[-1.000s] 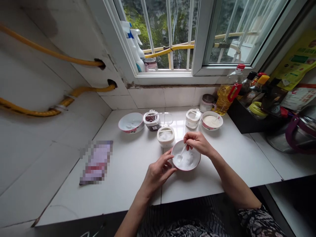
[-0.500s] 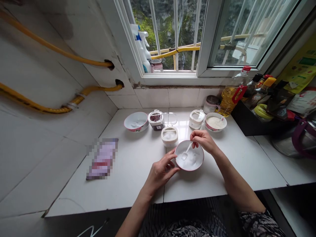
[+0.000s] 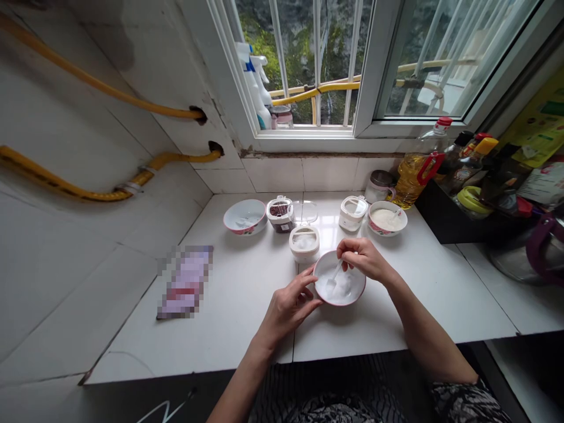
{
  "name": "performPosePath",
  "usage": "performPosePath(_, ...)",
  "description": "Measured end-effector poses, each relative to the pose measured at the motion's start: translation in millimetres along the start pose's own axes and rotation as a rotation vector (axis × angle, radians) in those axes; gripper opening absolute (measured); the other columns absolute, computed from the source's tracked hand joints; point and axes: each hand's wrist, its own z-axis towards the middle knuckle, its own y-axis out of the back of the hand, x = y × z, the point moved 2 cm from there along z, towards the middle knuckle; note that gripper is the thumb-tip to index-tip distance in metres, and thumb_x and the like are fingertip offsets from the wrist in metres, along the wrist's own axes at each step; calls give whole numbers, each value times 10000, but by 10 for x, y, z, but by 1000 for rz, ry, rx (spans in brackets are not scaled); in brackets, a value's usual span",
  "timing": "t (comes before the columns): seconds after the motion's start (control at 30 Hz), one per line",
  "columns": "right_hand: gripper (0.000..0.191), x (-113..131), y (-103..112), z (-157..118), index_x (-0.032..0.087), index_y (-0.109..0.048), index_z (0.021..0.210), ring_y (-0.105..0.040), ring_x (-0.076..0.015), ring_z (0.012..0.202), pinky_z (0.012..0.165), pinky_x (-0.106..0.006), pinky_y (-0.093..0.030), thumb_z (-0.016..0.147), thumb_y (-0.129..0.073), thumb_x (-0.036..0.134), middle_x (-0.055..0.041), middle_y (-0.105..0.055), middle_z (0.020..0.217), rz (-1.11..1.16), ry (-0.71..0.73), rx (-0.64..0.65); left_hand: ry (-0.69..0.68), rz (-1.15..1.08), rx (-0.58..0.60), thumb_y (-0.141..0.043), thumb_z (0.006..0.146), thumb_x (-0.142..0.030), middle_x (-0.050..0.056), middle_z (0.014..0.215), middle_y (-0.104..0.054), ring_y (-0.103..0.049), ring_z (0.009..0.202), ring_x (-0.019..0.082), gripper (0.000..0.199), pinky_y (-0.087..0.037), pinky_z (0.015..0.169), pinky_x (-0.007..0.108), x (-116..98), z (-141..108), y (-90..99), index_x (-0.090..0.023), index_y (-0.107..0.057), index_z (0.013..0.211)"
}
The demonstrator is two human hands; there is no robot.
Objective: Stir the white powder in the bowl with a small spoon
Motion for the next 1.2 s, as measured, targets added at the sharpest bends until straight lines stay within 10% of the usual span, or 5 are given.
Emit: performPosePath(1.2, 118, -179, 49, 126, 183, -603, 565, -443, -107, 390, 438, -222, -316, 560, -506, 250, 7, -568, 403, 135, -167, -192, 27, -18, 13, -637, 939, -288, 178, 1405, -589, -693, 633, 109, 266, -622, 593, 260, 4, 10, -14, -210, -562, 1182)
